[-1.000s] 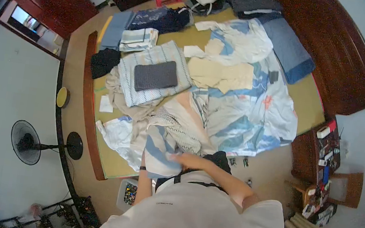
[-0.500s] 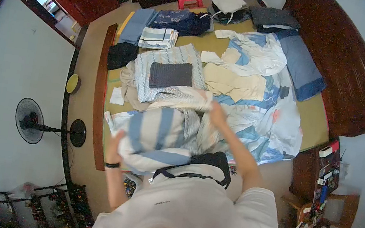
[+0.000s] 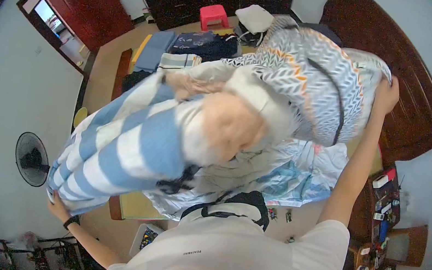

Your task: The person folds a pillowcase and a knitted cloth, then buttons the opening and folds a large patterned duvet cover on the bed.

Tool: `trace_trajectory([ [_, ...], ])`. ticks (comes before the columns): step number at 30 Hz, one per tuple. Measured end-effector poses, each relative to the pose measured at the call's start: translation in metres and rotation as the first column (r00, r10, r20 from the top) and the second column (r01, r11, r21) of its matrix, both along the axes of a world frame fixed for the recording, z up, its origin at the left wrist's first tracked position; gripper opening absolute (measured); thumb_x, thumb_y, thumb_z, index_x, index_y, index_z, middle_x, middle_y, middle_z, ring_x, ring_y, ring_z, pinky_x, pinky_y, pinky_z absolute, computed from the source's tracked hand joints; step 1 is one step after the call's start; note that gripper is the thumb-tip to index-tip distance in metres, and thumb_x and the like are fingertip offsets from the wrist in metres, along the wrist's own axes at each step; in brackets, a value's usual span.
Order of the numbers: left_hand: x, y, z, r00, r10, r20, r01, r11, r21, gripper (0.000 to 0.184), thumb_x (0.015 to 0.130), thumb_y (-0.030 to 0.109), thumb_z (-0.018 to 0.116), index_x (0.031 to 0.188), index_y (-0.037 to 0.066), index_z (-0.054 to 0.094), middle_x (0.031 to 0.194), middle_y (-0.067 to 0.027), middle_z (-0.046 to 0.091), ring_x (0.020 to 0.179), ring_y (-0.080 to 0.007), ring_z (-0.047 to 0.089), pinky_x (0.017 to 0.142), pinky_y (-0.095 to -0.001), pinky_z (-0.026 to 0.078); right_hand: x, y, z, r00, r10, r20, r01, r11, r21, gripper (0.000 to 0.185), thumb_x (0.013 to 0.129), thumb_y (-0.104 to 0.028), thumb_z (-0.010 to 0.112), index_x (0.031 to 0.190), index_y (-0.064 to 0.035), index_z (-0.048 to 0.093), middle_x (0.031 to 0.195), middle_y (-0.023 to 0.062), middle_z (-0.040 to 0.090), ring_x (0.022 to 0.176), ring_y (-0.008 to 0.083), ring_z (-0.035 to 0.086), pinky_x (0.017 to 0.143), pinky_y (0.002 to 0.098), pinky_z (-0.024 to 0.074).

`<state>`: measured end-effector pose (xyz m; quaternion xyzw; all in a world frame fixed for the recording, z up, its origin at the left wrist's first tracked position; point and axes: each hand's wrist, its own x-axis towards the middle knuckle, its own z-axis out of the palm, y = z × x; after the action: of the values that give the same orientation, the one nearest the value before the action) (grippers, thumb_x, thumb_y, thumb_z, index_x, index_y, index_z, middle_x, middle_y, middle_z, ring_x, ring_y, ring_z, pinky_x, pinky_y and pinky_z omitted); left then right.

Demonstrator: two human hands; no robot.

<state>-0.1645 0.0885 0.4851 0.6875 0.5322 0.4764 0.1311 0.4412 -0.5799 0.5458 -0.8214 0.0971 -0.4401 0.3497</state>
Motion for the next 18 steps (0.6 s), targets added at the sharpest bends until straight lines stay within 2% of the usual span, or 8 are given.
trace_trajectory([
  [4,-0.055,0.024,-0.124,0.950,-0.069,-0.306,-0.044,0.937,-0.347,0.051,0.069,0.033,0.059,0.097,-0.008,0.048,0.089,-0.0267,0.052,0.079,-0.0319,0.052,0.070,-0.0375,0.039,-0.005,-0.113,-0.135,0.871,0.367,-0.328,-0.172,0.852,0.495,0.035,0.082,-0.031,0.042,0.065,-0.0019,0.051,0.062,0.0018,0.048,0.059,0.0123,0.043,0.056,0.0284,0.0359],
  [6,-0.060,0.005,-0.218,0.844,-0.165,-0.511,0.191,0.982,-0.002,0.058,0.067,0.034,0.059,0.103,-0.009,0.044,0.099,-0.0253,0.049,0.085,-0.0332,0.050,0.074,-0.0381,0.038,-0.078,-0.112,-0.214,0.850,0.240,-0.470,-0.227,0.970,0.085,0.029,0.082,-0.029,0.040,0.068,-0.0047,0.049,0.066,-0.0003,0.047,0.062,0.0107,0.042,0.058,0.0265,0.0356],
  [8,-0.062,-0.023,-0.286,0.614,-0.460,-0.641,-0.168,0.717,-0.676,0.053,0.068,0.031,0.058,0.104,-0.005,0.045,0.098,-0.0224,0.051,0.088,-0.0325,0.050,0.076,-0.0373,0.039,-0.163,-0.080,-0.288,0.636,0.573,-0.516,-0.418,0.818,0.394,0.031,0.081,-0.027,0.040,0.093,-0.0031,0.054,0.089,0.0051,0.052,0.084,0.0144,0.046,0.075,0.0281,0.0356],
  [10,-0.045,-0.068,-0.343,0.533,-0.638,-0.555,-0.093,0.608,-0.789,0.046,0.069,0.029,0.057,0.101,-0.003,0.047,0.095,-0.0211,0.052,0.087,-0.0318,0.050,0.076,-0.0370,0.039,-0.223,-0.015,-0.353,0.385,0.710,-0.590,-0.050,0.654,0.755,0.026,0.079,-0.020,0.042,0.094,-0.0036,0.055,0.096,0.0087,0.054,0.091,0.0188,0.047,0.085,0.0307,0.0314],
  [12,-0.006,-0.105,-0.393,0.477,-0.802,-0.358,0.178,0.488,-0.855,0.040,0.070,0.027,0.056,0.098,-0.001,0.050,0.092,-0.0198,0.053,0.087,-0.0311,0.050,0.075,-0.0367,0.040,-0.276,0.056,-0.372,0.247,0.825,-0.507,-0.331,0.564,0.756,0.026,0.077,-0.023,0.047,0.092,-0.0037,0.057,0.098,0.0086,0.054,0.094,0.0176,0.047,0.084,0.0310,0.0330],
  [13,0.021,-0.122,-0.418,0.425,-0.883,-0.202,0.395,0.381,-0.836,0.037,0.070,0.025,0.055,0.097,0.000,0.051,0.090,-0.0191,0.054,0.086,-0.0308,0.050,0.075,-0.0365,0.040,-0.286,0.095,-0.362,0.159,0.890,-0.427,0.030,0.428,0.903,0.037,0.071,-0.026,0.058,0.098,-0.0013,0.053,0.091,0.0065,0.055,0.085,0.0139,0.049,0.075,0.0245,0.0369],
  [14,0.062,-0.155,-0.402,0.045,-0.903,-0.428,0.699,0.334,-0.632,0.022,0.073,0.016,0.048,0.088,0.000,0.054,0.086,-0.0169,0.055,0.085,-0.0296,0.051,0.075,-0.0355,0.040,-0.291,0.127,-0.340,0.048,0.905,-0.422,-0.031,0.424,0.905,0.035,0.071,-0.025,0.058,0.097,-0.0012,0.054,0.090,0.0060,0.055,0.084,0.0131,0.049,0.075,0.0236,0.0371],
  [18,0.214,-0.279,-0.269,0.296,-0.945,0.140,0.532,0.041,-0.846,0.033,0.082,0.027,0.038,0.096,0.000,0.051,0.088,-0.0158,0.055,0.083,-0.0245,0.053,0.074,-0.0296,0.041,-0.281,0.191,-0.257,-0.199,0.928,-0.314,-0.155,0.287,0.945,0.032,0.071,-0.020,0.059,0.095,-0.0006,0.054,0.086,0.0061,0.056,0.078,0.0116,0.051,0.071,0.0217,0.0388],
])
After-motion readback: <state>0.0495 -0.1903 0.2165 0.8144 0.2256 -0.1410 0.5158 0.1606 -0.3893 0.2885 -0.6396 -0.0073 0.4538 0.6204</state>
